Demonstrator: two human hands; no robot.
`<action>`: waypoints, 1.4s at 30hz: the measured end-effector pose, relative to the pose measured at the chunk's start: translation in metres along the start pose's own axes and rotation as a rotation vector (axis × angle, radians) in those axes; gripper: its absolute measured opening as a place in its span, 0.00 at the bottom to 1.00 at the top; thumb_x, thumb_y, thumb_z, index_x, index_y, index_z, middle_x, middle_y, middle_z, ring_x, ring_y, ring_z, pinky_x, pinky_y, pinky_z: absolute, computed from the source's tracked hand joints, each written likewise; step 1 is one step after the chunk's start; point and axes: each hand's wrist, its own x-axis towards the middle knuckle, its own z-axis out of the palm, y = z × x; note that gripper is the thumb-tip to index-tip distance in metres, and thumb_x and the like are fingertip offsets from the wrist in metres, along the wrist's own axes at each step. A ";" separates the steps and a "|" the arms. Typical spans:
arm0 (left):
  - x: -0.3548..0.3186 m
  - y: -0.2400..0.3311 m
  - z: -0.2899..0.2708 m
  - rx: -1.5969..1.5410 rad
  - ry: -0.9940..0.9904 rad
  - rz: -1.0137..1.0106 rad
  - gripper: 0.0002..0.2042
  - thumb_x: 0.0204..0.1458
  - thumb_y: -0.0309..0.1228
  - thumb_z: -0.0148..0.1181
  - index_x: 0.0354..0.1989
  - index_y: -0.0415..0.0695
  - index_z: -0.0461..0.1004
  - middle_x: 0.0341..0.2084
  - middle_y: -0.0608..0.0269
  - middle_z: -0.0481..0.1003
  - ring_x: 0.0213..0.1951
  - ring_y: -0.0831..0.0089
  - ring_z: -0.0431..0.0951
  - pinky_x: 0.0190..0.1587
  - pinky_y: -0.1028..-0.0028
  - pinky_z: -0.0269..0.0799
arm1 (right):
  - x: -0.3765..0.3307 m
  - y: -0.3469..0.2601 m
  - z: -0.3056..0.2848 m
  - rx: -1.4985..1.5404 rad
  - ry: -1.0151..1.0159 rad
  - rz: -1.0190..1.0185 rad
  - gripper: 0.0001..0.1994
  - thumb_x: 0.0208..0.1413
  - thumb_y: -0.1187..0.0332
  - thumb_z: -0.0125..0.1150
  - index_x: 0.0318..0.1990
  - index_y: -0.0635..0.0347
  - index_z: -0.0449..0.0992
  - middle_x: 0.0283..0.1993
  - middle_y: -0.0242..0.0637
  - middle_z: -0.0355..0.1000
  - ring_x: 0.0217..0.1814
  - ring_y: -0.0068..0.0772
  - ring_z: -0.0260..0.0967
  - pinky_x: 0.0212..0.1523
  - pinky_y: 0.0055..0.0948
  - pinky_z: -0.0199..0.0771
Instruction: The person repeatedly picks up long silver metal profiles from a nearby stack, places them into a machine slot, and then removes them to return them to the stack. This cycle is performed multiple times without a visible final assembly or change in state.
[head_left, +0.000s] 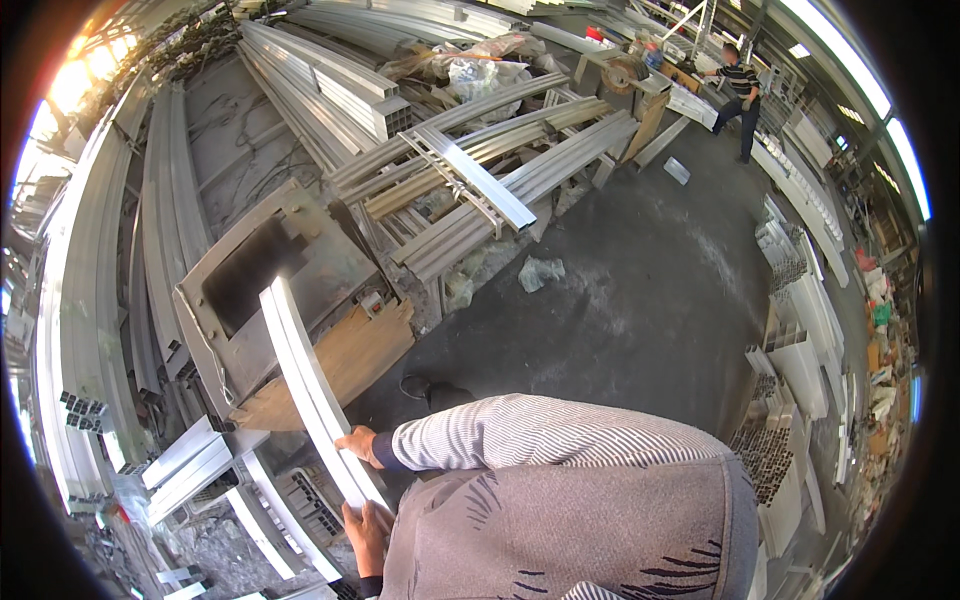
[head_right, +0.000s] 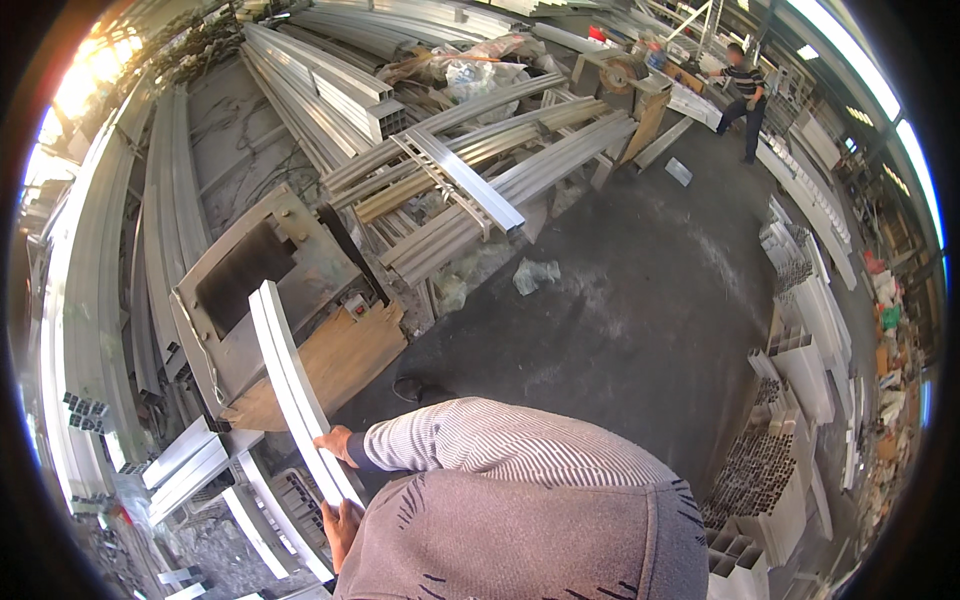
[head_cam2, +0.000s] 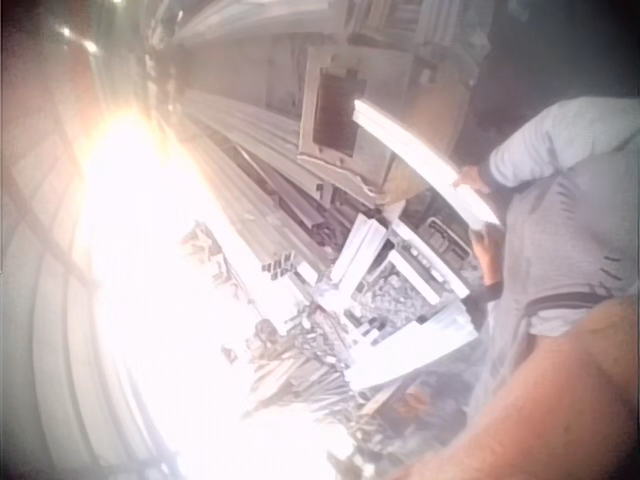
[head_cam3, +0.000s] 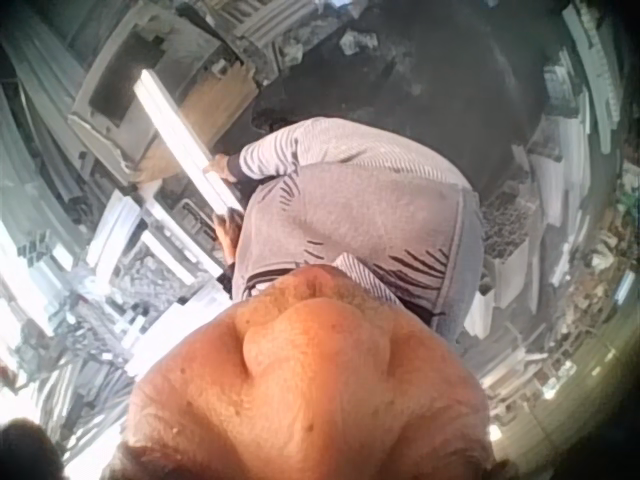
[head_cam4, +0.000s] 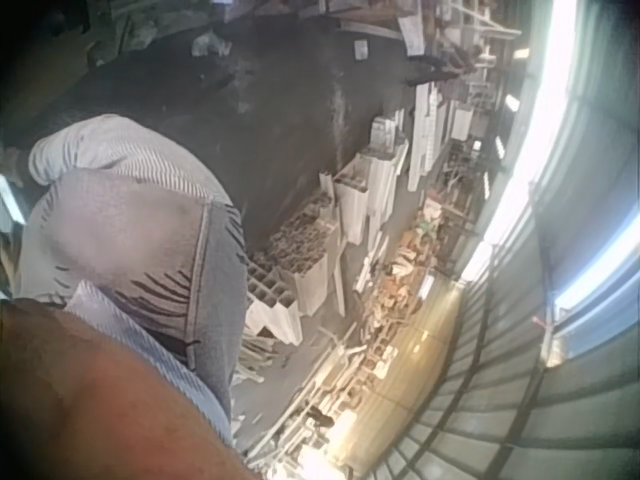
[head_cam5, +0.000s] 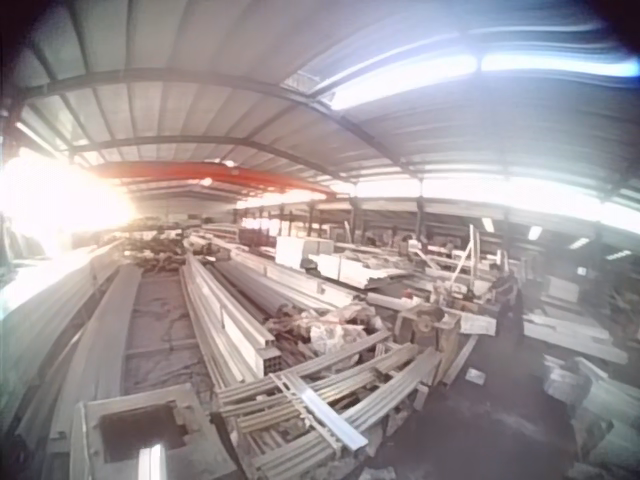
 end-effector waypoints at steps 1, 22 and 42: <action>-0.002 -0.005 0.000 -0.066 -0.016 0.077 0.25 0.64 0.37 0.63 0.61 0.36 0.61 0.36 0.59 0.73 0.36 0.72 0.72 0.38 0.68 0.73 | 0.000 -0.001 0.001 -0.064 0.054 -0.042 0.24 0.50 0.57 0.71 0.49 0.70 0.85 0.42 0.53 0.84 0.41 0.48 0.83 0.44 0.44 0.83; 0.051 0.056 0.040 -0.844 -0.405 -0.223 0.20 0.62 0.33 0.66 0.59 0.36 0.74 0.46 0.58 0.82 0.42 0.68 0.84 0.48 0.66 0.82 | 0.052 -0.045 -0.013 -0.459 0.192 -0.302 0.31 0.42 0.61 0.80 0.54 0.66 0.76 0.49 0.46 0.82 0.51 0.41 0.81 0.54 0.40 0.82; 0.361 0.227 0.019 -0.923 -0.347 -0.128 0.19 0.64 0.41 0.65 0.54 0.39 0.75 0.40 0.56 0.82 0.39 0.59 0.86 0.39 0.60 0.86 | 0.232 -0.381 0.010 -1.605 0.357 -0.967 0.42 0.56 0.54 0.61 0.77 0.63 0.60 0.82 0.54 0.50 0.87 0.58 0.39 0.81 0.54 0.45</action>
